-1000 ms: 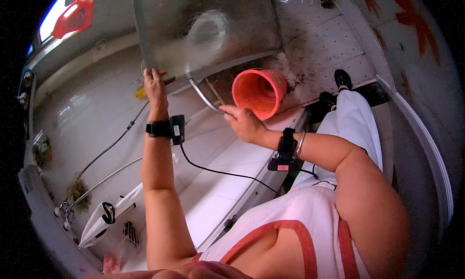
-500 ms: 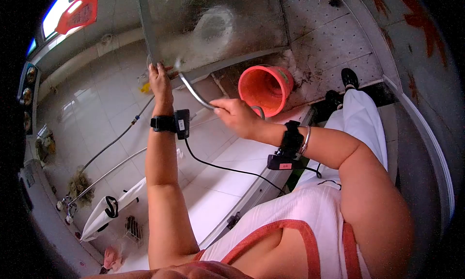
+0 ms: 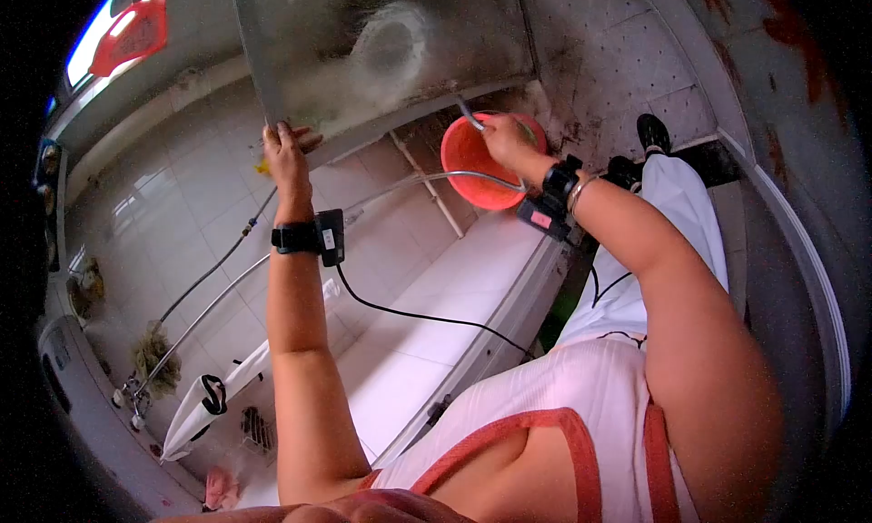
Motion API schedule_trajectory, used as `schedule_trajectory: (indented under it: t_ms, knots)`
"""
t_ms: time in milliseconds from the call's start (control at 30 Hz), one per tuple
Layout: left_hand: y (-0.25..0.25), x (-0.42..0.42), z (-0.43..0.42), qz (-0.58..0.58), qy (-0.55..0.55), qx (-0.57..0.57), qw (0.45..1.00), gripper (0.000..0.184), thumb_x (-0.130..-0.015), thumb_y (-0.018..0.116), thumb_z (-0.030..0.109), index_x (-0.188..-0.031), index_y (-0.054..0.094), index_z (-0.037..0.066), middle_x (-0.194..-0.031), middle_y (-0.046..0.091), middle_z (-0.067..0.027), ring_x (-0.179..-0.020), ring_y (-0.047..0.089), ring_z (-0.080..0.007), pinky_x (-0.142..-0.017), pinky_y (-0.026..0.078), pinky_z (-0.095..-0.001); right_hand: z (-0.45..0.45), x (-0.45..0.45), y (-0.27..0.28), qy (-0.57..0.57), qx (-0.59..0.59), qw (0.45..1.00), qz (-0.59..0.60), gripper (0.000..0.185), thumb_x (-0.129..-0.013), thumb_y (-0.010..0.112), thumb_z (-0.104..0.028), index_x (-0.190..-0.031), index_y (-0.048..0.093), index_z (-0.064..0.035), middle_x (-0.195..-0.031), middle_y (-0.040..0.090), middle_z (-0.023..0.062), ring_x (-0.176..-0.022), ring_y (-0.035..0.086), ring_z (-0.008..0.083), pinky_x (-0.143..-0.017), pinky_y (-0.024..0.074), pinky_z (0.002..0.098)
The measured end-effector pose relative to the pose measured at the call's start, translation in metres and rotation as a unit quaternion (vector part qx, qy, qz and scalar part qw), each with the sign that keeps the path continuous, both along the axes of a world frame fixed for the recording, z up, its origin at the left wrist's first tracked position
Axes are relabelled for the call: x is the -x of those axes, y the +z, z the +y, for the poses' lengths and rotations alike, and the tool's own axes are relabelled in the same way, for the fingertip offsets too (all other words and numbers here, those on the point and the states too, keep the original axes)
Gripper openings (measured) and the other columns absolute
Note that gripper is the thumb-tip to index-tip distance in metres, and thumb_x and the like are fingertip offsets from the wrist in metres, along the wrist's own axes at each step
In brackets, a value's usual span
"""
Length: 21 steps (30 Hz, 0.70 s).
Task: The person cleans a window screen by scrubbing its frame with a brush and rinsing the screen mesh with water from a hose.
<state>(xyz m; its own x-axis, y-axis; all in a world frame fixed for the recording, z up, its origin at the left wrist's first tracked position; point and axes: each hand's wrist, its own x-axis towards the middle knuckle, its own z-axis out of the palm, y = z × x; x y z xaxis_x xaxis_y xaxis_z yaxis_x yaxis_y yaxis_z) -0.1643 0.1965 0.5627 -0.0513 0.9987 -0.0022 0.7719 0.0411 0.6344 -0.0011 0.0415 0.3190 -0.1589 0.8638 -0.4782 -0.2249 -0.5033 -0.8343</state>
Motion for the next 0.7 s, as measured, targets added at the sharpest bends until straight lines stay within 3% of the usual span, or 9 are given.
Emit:
schedule_trajectory:
  t_ms: [100,167,200,233,300,433,533,600,700]
  knots:
    - [-0.001,0.002,0.003,-0.002,0.0,0.006,1.0,0.02,-0.094,0.04,0.017,-0.102,0.043,-0.001,-0.085,0.053,-0.0094,-0.073,0.06,-0.0166,-0.055,0.056,-0.0311,0.006,-0.016,0.005,-0.004,0.123,0.992,0.021,0.021,-0.088,0.044,-0.013,-0.093,0.061,-0.0011,-0.061,0.052,-0.0002,-0.05,0.046,0.0089,-0.045,0.0375,0.0274]
    - [0.0,0.001,0.001,0.013,0.0,-0.005,1.0,0.021,-0.094,0.039,0.017,-0.104,0.043,0.0,-0.087,0.053,-0.0095,-0.075,0.06,-0.0166,-0.056,0.056,-0.0315,0.004,0.001,-0.003,0.001,0.036,0.999,-0.032,0.021,-0.088,0.044,-0.012,-0.092,0.061,-0.0011,-0.061,0.05,-0.0008,-0.052,0.045,0.0078,-0.047,0.0372,0.0267]
    - [0.0,0.002,0.001,0.012,0.0,-0.003,1.0,0.021,-0.094,0.039,0.017,-0.104,0.043,0.0,-0.087,0.053,-0.0095,-0.075,0.06,-0.0166,-0.056,0.056,-0.0315,0.001,0.01,0.003,-0.044,0.001,0.999,0.029,0.02,-0.088,0.045,-0.013,-0.092,0.061,-0.0018,-0.063,0.051,-0.0006,-0.055,0.046,0.0082,-0.049,0.0374,0.0259]
    - [0.0,0.003,0.002,0.0,0.003,0.004,1.0,0.02,-0.094,0.039,0.017,-0.105,0.043,0.0,-0.087,0.053,-0.0095,-0.076,0.06,-0.0166,-0.057,0.056,-0.0315,-0.001,0.005,0.017,-0.018,-0.047,0.998,0.026,0.02,-0.087,0.045,-0.013,-0.093,0.061,-0.0015,-0.065,0.054,0.003,-0.059,0.049,0.0115,-0.054,0.0405,0.0282]
    - [-0.001,0.003,0.003,-0.012,0.005,0.011,1.0,0.02,-0.094,0.039,0.017,-0.105,0.042,0.0,-0.087,0.052,-0.0095,-0.076,0.06,-0.0165,-0.058,0.056,-0.0314,-0.004,0.002,0.038,-0.059,-0.071,0.996,-0.009,0.023,-0.085,0.044,-0.013,-0.091,0.061,0.0013,-0.085,0.061,0.0213,-0.079,0.059,0.0324,-0.072,0.044,0.0403]
    - [0.002,-0.004,0.0,-0.001,0.005,0.02,1.0,0.019,-0.094,0.038,0.016,-0.105,0.043,0.001,-0.087,0.05,-0.0083,-0.078,0.059,-0.016,-0.058,0.057,-0.0311,0.005,0.004,-0.016,-0.035,-0.051,0.998,-0.032,0.022,-0.083,0.045,-0.013,-0.09,0.061,0.0013,-0.086,0.061,0.0217,-0.079,0.06,0.0311,-0.069,0.0446,0.0405]
    - [0.001,-0.006,-0.001,-0.008,0.004,0.016,1.0,0.018,-0.094,0.038,0.016,-0.104,0.043,0.001,-0.088,0.049,-0.0076,-0.079,0.058,-0.0158,-0.058,0.057,-0.031,0.019,-0.007,-0.058,-0.021,0.077,0.996,-0.046,0.021,-0.081,0.047,-0.012,-0.09,0.06,0.0026,-0.085,0.061,0.0238,-0.077,0.061,0.0319,-0.066,0.0451,0.0412]
    - [0.001,-0.007,-0.002,-0.008,0.005,0.019,1.0,0.018,-0.094,0.037,0.016,-0.104,0.043,0.001,-0.088,0.048,-0.0074,-0.08,0.058,-0.0158,-0.058,0.057,-0.031,0.027,-0.026,-0.065,0.002,0.206,0.976,-0.064,0.019,-0.08,0.047,-0.012,-0.081,0.059,0.0029,-0.07,0.058,0.0108,-0.064,0.055,0.0194,-0.058,0.0435,0.0373]
    - [0.002,-0.008,-0.002,-0.001,0.006,0.016,1.0,0.018,-0.094,0.037,0.016,-0.103,0.044,0.002,-0.089,0.049,-0.0077,-0.079,0.058,-0.016,-0.058,0.057,-0.0309,0.025,-0.018,-0.134,-0.088,0.208,0.97,-0.088,0.017,-0.078,0.047,-0.011,-0.075,0.058,0.001,-0.066,0.057,0.0102,-0.063,0.056,0.021,-0.055,0.0428,0.0387]
